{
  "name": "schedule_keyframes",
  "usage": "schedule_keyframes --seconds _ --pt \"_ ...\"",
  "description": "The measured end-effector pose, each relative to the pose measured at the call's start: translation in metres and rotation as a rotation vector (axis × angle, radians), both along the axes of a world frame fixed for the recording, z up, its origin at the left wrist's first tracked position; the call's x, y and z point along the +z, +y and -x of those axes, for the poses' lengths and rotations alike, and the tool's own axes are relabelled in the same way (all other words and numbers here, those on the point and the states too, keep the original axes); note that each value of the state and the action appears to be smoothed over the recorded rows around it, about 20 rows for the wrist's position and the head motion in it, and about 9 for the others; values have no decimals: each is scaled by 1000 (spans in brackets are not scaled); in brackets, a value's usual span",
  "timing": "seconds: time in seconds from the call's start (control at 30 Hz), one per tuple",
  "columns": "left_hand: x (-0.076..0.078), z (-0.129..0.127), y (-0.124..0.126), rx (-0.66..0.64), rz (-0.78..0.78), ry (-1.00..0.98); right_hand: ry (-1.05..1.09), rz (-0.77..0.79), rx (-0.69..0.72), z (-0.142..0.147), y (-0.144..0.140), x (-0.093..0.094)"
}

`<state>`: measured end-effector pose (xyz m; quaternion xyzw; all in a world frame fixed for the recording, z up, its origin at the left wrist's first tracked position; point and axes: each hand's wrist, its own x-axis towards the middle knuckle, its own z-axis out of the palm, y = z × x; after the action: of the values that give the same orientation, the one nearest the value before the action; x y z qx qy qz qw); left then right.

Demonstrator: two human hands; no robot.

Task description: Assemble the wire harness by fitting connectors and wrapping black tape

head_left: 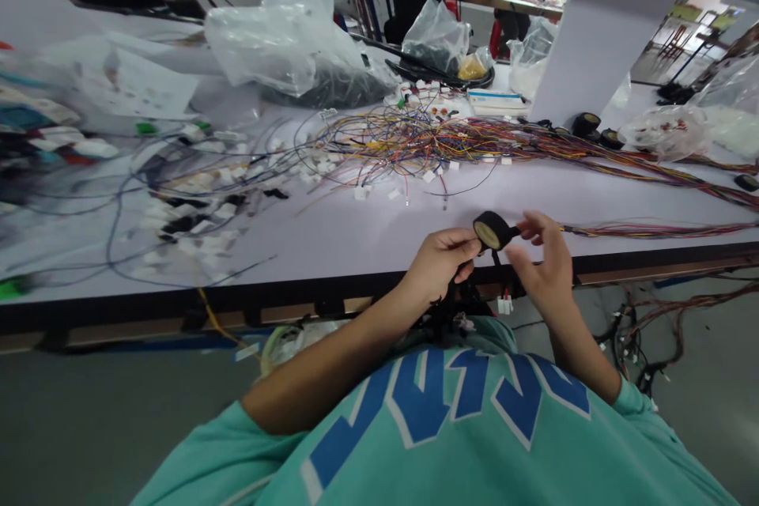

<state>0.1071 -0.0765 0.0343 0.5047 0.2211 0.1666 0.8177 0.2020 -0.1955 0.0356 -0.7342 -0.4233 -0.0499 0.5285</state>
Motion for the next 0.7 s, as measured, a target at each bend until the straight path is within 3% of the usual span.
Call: schedule_keyframes --seconds 0.13,0.3,0.37,0.5,0.6,0.7 --pt "2 0 2 -2 -19 -13 29 -100 189 12 8 1" --pt "7 0 10 -64 60 74 92 -123 119 21 -11 -16" --pt "10 -2 13 -164 68 130 36 -97 131 22 -20 -18" --pt "18 -10 19 -486 -13 291 -78 -129 288 20 -27 -16" --pt "25 -17 21 -547 -106 321 106 -213 230 21 -25 -21" --pt "31 -19 23 -582 -210 280 507 -89 269 23 -20 -26"
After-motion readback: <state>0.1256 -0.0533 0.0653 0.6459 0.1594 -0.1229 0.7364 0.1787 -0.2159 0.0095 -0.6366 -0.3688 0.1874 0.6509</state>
